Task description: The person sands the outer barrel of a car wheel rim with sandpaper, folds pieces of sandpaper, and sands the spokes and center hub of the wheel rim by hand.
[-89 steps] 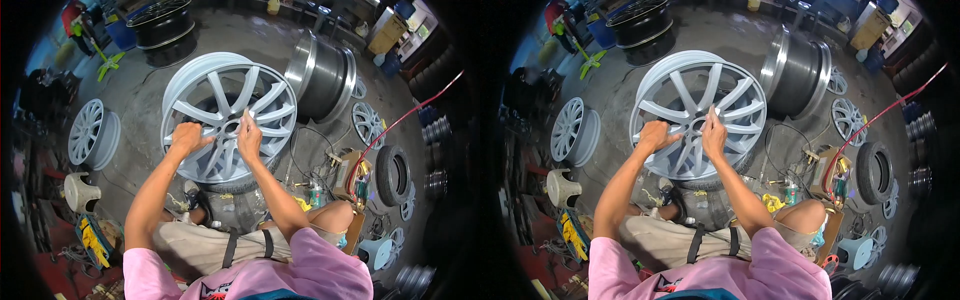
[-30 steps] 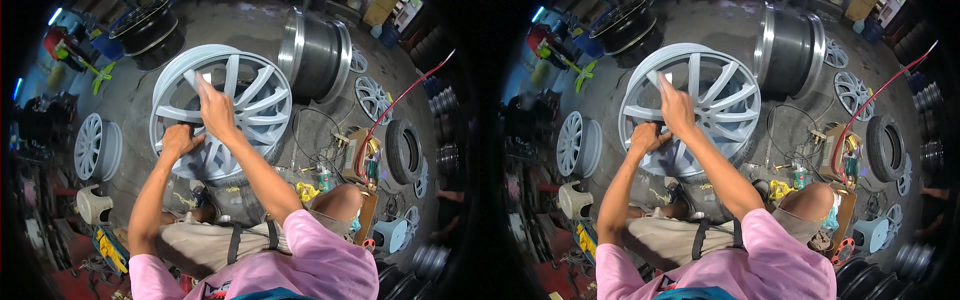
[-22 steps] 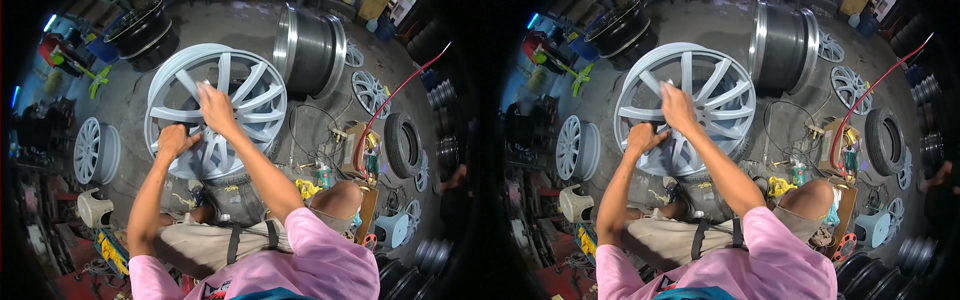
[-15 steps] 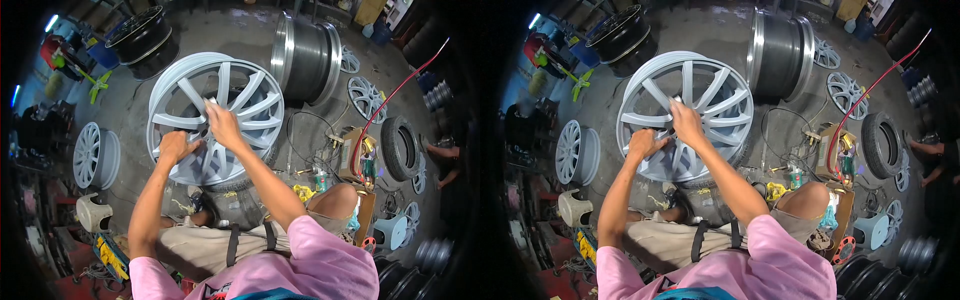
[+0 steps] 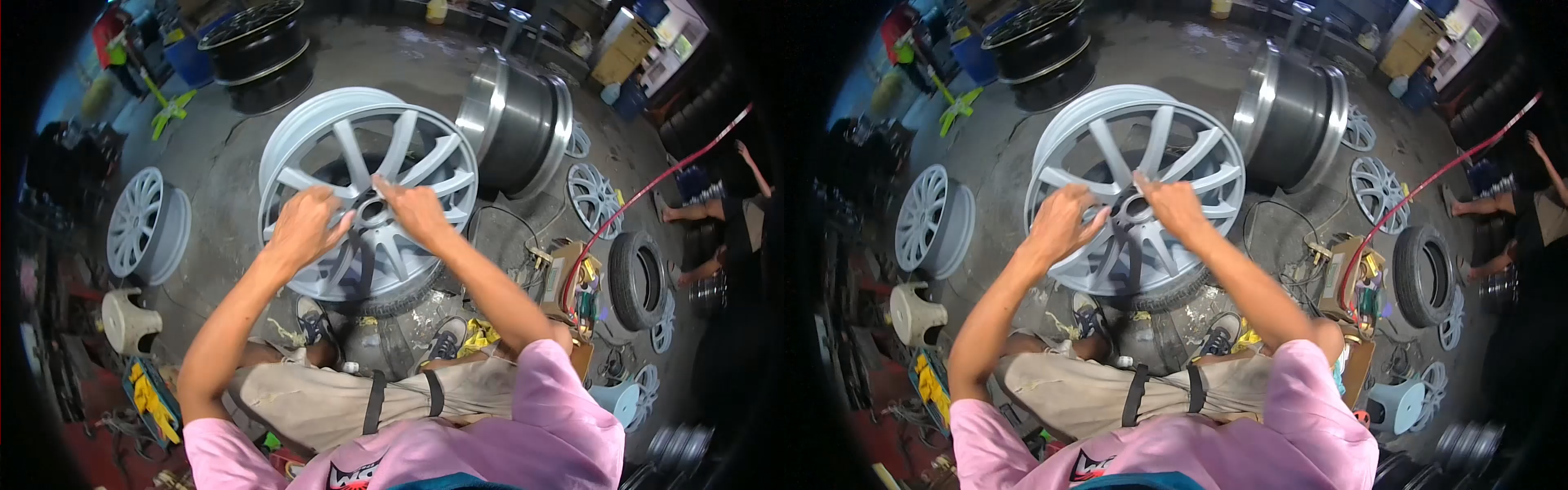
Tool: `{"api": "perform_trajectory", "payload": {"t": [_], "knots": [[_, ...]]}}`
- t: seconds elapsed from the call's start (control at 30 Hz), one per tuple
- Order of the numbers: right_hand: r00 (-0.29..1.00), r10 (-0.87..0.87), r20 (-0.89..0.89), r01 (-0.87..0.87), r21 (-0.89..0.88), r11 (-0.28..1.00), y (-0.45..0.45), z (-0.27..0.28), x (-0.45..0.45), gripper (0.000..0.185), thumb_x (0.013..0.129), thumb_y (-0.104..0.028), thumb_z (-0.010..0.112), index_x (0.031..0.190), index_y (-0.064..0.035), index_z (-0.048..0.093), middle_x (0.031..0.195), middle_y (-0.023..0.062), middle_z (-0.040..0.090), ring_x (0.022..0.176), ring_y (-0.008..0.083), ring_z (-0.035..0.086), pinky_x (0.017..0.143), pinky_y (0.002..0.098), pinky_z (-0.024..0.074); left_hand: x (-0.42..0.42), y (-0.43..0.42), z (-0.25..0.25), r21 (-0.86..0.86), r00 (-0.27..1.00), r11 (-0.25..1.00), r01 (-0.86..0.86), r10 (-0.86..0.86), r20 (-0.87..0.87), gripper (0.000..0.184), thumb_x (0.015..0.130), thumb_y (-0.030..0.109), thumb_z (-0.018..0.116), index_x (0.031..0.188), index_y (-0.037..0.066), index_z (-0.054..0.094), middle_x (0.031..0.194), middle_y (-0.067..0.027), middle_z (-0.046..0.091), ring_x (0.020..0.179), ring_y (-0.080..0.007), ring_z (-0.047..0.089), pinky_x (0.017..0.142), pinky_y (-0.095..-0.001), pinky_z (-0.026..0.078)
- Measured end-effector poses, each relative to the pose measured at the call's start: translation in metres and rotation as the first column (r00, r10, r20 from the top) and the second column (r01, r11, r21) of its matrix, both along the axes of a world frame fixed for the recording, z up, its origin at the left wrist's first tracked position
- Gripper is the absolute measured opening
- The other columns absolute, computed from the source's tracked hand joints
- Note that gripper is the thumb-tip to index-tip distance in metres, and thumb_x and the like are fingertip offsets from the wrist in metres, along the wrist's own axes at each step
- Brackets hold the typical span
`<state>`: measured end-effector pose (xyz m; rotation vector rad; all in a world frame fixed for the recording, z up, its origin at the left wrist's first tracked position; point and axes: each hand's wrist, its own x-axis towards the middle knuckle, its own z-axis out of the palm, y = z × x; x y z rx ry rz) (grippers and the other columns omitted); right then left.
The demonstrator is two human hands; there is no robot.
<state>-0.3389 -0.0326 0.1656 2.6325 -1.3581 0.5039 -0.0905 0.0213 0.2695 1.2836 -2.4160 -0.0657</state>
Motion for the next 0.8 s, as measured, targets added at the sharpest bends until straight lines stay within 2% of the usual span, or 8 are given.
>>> {"api": "perform_trajectory", "payload": {"t": [0.03,0.07,0.17,0.37,0.5,0.6,0.73,0.8], "knots": [[0.999,0.039,-0.030,-0.042,-0.100,0.994,-0.006,0.007,-0.006,0.067,0.088,-0.005,0.060,0.154,-0.0068,0.049,0.092,0.0151,0.077,0.069,0.0290,0.076,0.061,0.0423,0.0594,0.002,-0.002,0.000,-0.187,0.997,0.980,0.065,-0.073,-0.035,0.029,0.092,0.024,0.076,0.098,-0.004,0.073,0.101,-0.0225,0.073,0.095,-0.0423,0.070,0.090,-0.0487,0.056],[0.990,-0.043,-0.132,0.032,-0.087,0.996,-0.014,0.024,-0.009,0.068,0.088,-0.007,0.061,0.155,-0.0069,0.047,0.097,0.0143,0.077,0.067,0.0310,0.074,0.061,0.0446,0.0598,0.003,-0.002,0.007,-0.223,0.996,0.972,0.080,-0.085,-0.012,0.020,0.090,0.018,0.075,0.087,-0.001,0.070,0.096,-0.0166,0.068,0.097,-0.0354,0.067,0.089,-0.0447,0.054],[0.999,-0.042,0.023,0.047,-0.283,0.958,-0.042,0.085,-0.023,0.068,0.090,-0.006,0.059,0.156,-0.0059,0.044,0.093,0.0154,0.073,0.067,0.0309,0.073,0.057,0.0422,0.0567,0.019,-0.013,0.011,-0.182,0.997,0.982,0.058,-0.046,0.069,0.023,0.090,0.020,0.076,0.095,-0.002,0.073,0.104,-0.0164,0.071,0.107,-0.0338,0.067,0.100,-0.0427,0.052],[0.934,0.162,-0.318,-0.224,-0.168,0.960,-0.037,0.076,-0.032,0.056,0.090,-0.007,0.058,0.146,-0.0019,0.056,0.074,0.0134,0.072,0.061,0.0289,0.072,0.055,0.0408,0.0555,0.025,-0.022,-0.004,-0.154,0.957,0.986,0.065,-0.019,0.289,0.030,0.090,0.022,0.074,0.108,-0.001,0.075,0.112,-0.0134,0.071,0.119,-0.0300,0.063,0.117,-0.0445,0.041],[0.981,0.036,-0.191,-0.084,-0.253,0.964,-0.043,0.120,-0.025,0.055,0.089,-0.008,0.059,0.144,-0.0021,0.057,0.074,0.0133,0.072,0.064,0.0285,0.073,0.056,0.0388,0.0562,0.011,-0.022,-0.033,-0.339,0.874,0.939,0.055,0.119,0.471,0.038,0.091,0.028,0.071,0.113,-0.003,0.074,0.125,-0.0188,0.068,0.128,-0.0352,0.059,0.121,-0.0505,0.035],[0.896,0.043,-0.441,-0.080,-0.066,0.995,-0.021,0.063,-0.004,0.054,0.090,-0.010,0.059,0.142,0.0055,0.056,0.076,0.0155,0.074,0.068,0.0282,0.075,0.057,0.0414,0.0564,-0.006,-0.020,-0.041,-0.161,0.874,0.986,0.051,0.034,0.485,0.042,0.088,0.034,0.073,0.109,-0.002,0.075,0.119,-0.0184,0.070,0.128,-0.0357,0.059,0.119,-0.0492,0.037],[0.916,0.153,-0.371,-0.186,-0.055,0.981,-0.031,0.063,-0.018,0.053,0.092,-0.009,0.057,0.144,-0.0051,0.056,0.078,0.0144,0.075,0.069,0.0304,0.075,0.060,0.0448,0.0579,-0.003,0.004,-0.032,-0.104,0.934,0.984,0.148,-0.104,0.342,0.031,0.089,0.029,0.074,0.093,-0.001,0.077,0.115,-0.0179,0.070,0.121,-0.0344,0.062,0.115,-0.0462,0.042],[0.960,-0.003,-0.279,-0.033,-0.126,0.991,-0.044,0.095,-0.029,0.062,0.091,-0.003,0.057,0.152,-0.0124,0.052,0.091,0.0129,0.075,0.072,0.0310,0.074,0.062,0.0442,0.0576,-0.001,0.018,-0.016,0.266,0.992,0.962,0.062,-0.089,0.089,0.029,0.090,0.026,0.074,0.088,-0.003,0.075,0.113,-0.0186,0.070,0.119,-0.0351,0.062,0.110,-0.0445,0.046]]}}
